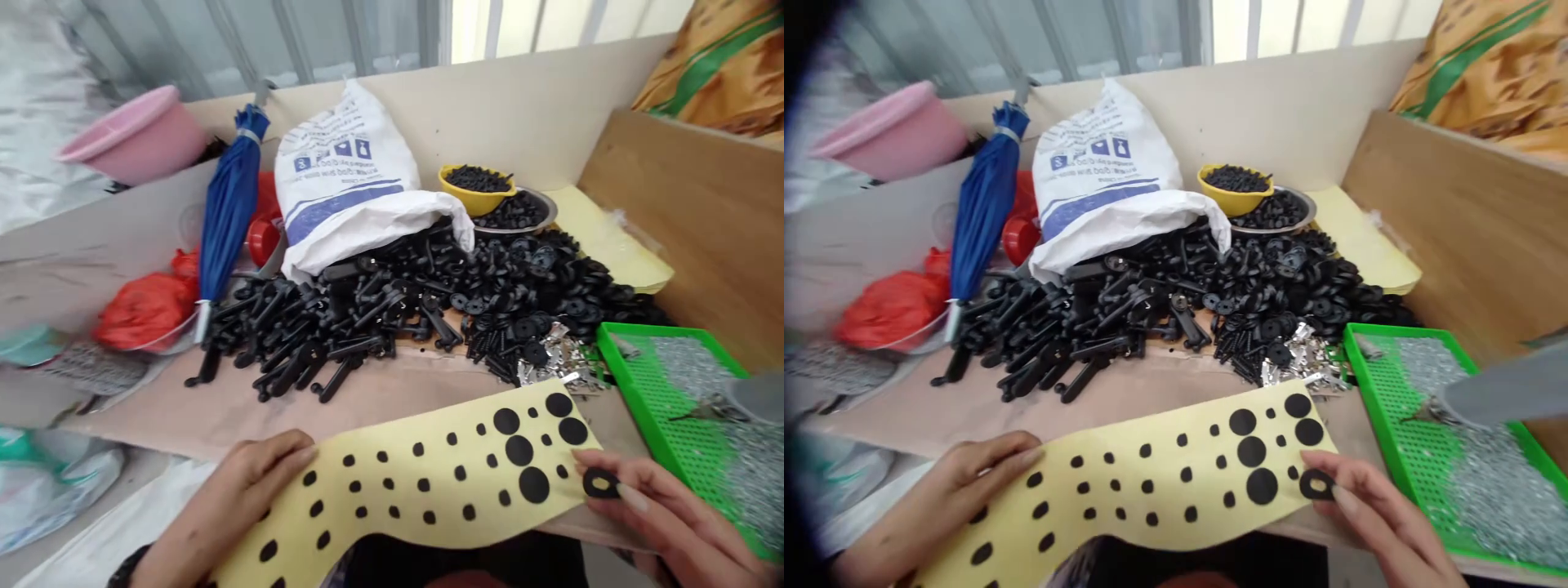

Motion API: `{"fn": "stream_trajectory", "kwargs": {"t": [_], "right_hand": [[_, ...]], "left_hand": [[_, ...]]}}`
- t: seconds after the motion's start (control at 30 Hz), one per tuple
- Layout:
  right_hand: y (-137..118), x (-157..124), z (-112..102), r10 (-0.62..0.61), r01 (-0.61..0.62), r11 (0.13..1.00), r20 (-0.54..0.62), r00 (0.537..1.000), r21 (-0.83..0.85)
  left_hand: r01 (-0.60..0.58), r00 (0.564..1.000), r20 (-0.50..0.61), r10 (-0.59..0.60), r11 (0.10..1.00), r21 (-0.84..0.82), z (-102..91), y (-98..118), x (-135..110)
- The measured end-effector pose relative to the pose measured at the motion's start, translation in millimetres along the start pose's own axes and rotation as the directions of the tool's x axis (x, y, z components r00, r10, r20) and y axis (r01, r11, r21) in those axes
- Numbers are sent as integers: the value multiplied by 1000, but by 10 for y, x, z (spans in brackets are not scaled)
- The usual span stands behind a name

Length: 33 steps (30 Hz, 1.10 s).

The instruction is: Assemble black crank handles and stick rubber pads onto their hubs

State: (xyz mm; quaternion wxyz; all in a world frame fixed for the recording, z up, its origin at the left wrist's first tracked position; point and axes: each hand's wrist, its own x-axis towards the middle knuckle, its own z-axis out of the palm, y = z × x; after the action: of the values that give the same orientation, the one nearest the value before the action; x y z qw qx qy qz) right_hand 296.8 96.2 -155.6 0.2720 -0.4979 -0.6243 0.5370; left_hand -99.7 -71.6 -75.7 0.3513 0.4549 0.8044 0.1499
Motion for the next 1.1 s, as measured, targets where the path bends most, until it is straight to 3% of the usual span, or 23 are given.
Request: {"fn": "stream_trajectory", "kwargs": {"t": [0.07,0.2,0.33,0.43,0.57,0.67,0.73,0.87,0.97,1.1], "right_hand": [[-49,-8,53,64,-71,992,66,996,104],[-126,-16,164,21,-27,997,68,997,79],[-180,-54,205,-135,140,987,65,989,-74],[-258,-42,298,-255,281,938,145,956,-204],[-435,55,666,-306,374,903,295,905,-211],[-511,140,984,-330,419,893,397,857,-163],[-499,182,1122,-381,480,863,419,824,-158],[-418,216,1187,-443,552,811,414,795,-195],[-401,216,1167,-457,567,800,412,788,-197],[-443,216,1179,-489,583,798,398,776,-156]], "left_hand": [[-15,1000,7,15,999,39,-58,-53,147],[-41,997,-51,50,986,160,-43,-117,409],[-127,989,-50,140,969,213,5,122,576],[-160,982,-52,181,947,278,71,345,702],[-266,943,-90,321,888,375,155,392,803],[-238,873,-279,400,848,473,112,259,766],[-107,843,-400,361,840,531,44,166,717],[56,903,-385,192,834,549,-7,111,694],[88,908,-392,147,849,521,36,171,775],[30,915,-376,146,905,425,-45,235,887]]}}
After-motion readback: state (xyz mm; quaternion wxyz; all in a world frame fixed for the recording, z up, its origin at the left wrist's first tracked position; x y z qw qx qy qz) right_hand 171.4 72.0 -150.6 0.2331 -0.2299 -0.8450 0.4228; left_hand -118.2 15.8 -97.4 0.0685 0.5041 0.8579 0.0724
